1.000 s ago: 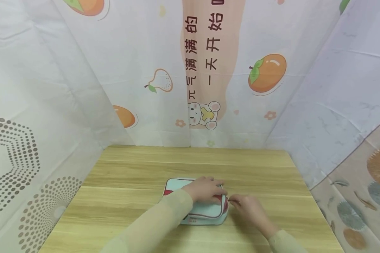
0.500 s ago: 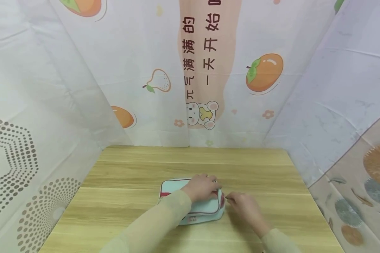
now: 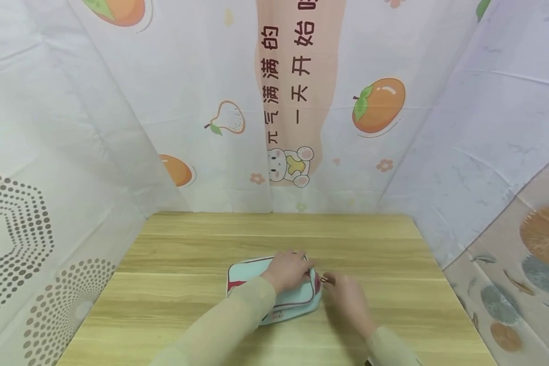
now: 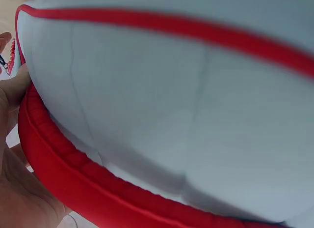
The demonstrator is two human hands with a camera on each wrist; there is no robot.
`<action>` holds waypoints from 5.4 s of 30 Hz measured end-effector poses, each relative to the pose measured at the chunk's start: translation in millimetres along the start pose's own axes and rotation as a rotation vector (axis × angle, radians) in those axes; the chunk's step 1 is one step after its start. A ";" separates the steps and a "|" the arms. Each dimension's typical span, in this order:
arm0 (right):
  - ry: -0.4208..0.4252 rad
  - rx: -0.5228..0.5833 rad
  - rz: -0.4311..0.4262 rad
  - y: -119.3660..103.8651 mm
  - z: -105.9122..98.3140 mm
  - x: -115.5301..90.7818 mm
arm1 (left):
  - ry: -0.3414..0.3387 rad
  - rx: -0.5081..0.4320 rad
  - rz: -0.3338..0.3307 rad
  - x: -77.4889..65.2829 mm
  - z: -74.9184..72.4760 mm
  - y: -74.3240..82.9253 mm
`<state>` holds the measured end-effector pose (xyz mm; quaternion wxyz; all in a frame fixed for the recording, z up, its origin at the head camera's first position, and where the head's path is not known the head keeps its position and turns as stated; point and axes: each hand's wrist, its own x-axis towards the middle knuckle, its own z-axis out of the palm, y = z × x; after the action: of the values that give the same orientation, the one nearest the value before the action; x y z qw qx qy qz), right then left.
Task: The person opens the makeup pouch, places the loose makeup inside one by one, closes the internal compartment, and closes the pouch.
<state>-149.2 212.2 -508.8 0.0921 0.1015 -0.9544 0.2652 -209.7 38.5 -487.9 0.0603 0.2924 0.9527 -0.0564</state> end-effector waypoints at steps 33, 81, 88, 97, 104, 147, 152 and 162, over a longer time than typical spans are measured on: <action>0.219 -0.099 -0.250 9.7 10.7 8.0 | 0.130 0.395 0.403 -5.8 2.4 -13.0; 0.294 -0.076 -0.282 -4.2 29.2 5.0 | 0.336 0.257 0.150 3.6 5.9 -22.4; 0.160 -0.030 -0.136 -1.7 24.4 7.2 | 0.267 0.260 0.188 2.9 3.1 -23.1; 0.190 -0.051 -0.179 8.9 25.3 11.3 | 0.110 0.339 0.404 -19.9 1.1 -21.3; 0.176 -0.071 -0.187 11.8 26.1 9.9 | 0.008 0.272 0.376 -47.7 7.6 -16.9; 0.296 -0.110 -0.291 -20.9 28.3 -30.1 | 0.028 0.107 0.036 -37.2 7.3 -11.6; 0.316 -0.109 -0.317 -15.6 27.2 -27.8 | 0.037 0.177 0.235 -28.6 -6.2 -25.6; 0.296 -0.136 -0.391 -9.1 26.9 -28.0 | 0.102 0.355 0.705 -7.2 -16.5 -29.0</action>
<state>-123.3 194.5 -533.5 0.2870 0.2380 -0.9084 0.1893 -221.5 13.0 -468.4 -0.0226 0.6099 0.7711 -0.1813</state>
